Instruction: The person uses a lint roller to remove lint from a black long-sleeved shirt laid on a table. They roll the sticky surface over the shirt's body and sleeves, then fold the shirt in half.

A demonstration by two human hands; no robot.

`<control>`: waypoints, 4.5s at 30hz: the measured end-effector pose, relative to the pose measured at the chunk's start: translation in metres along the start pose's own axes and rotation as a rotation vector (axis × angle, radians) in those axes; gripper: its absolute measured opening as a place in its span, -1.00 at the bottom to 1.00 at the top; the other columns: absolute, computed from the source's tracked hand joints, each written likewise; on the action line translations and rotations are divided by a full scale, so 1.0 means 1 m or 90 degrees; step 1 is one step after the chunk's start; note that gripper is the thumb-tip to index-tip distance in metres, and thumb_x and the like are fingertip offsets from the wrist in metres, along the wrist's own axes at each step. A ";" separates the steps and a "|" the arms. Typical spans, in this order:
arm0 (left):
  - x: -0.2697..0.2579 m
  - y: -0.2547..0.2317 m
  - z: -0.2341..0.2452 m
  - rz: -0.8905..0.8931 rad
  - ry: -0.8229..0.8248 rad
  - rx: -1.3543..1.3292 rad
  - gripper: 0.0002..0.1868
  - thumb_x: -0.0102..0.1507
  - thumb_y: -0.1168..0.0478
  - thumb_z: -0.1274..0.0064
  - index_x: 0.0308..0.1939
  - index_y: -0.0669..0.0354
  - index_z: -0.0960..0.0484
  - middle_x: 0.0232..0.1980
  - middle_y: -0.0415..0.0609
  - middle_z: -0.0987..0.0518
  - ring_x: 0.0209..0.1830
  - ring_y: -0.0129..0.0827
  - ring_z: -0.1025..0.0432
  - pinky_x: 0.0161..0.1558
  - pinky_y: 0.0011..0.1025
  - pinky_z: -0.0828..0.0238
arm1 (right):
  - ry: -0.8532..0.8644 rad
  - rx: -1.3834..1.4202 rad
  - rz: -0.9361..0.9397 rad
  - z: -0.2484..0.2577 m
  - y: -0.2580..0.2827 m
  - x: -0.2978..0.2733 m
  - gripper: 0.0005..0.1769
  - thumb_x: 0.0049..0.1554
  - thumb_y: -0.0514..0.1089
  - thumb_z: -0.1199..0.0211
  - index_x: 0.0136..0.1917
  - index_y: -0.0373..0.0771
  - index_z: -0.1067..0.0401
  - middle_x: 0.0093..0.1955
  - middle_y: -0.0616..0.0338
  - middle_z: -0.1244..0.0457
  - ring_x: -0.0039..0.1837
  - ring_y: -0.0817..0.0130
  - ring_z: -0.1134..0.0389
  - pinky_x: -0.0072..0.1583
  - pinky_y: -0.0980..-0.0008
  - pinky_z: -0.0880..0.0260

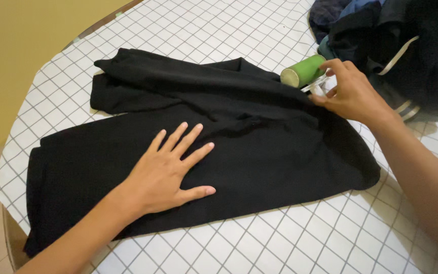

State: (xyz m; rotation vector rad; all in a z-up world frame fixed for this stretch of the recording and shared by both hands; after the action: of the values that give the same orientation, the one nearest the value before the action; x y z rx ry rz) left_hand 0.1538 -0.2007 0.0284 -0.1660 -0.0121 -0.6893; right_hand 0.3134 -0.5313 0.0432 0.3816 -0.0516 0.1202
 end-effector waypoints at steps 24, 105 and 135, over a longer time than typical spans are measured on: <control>-0.012 0.002 -0.003 0.053 -0.091 -0.095 -0.57 0.39 0.09 0.10 0.26 0.24 -0.52 0.43 0.04 -0.46 0.43 -0.15 -0.29 0.31 -0.17 -0.26 | -0.089 -0.368 0.441 0.053 0.179 -0.157 -0.77 0.14 -0.18 -0.35 0.09 -0.13 -0.61 -0.02 0.23 -0.41 -0.13 0.42 -0.39 -0.26 0.48 -0.37; -0.016 -0.007 -0.001 -0.044 -0.098 -0.001 -0.46 0.32 -0.02 0.01 0.29 0.22 -0.49 0.44 0.15 -0.32 0.46 0.06 -0.18 0.25 0.04 -0.13 | 0.173 -0.211 0.573 -0.051 0.212 -0.193 -0.27 -0.17 -0.14 -0.44 0.30 0.19 -0.48 0.43 0.09 -0.21 0.47 0.05 -0.15 0.37 -0.04 -0.24; 0.006 0.018 -0.034 0.023 -0.050 -0.047 -0.32 0.42 -0.13 0.35 0.52 0.17 -0.18 0.64 0.04 0.01 0.64 -0.07 0.18 0.51 0.02 0.27 | -0.145 0.239 0.581 -0.019 0.170 -0.192 -0.64 0.00 -0.52 -0.22 0.05 -0.27 -0.39 -0.08 0.02 -0.45 -0.20 0.40 -0.47 -0.29 0.46 -0.39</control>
State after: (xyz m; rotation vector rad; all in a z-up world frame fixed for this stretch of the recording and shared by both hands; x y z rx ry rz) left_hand 0.1685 -0.1963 -0.0070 -0.2640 -0.0589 -0.6464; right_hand 0.1017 -0.3880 0.0746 0.7256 -0.4330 0.9985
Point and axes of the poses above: each hand's wrist, its own x-axis towards the middle knuckle, its own z-axis out of the back of the hand, y = z × x, the point moved 10 cm from there along x, towards the middle knuckle
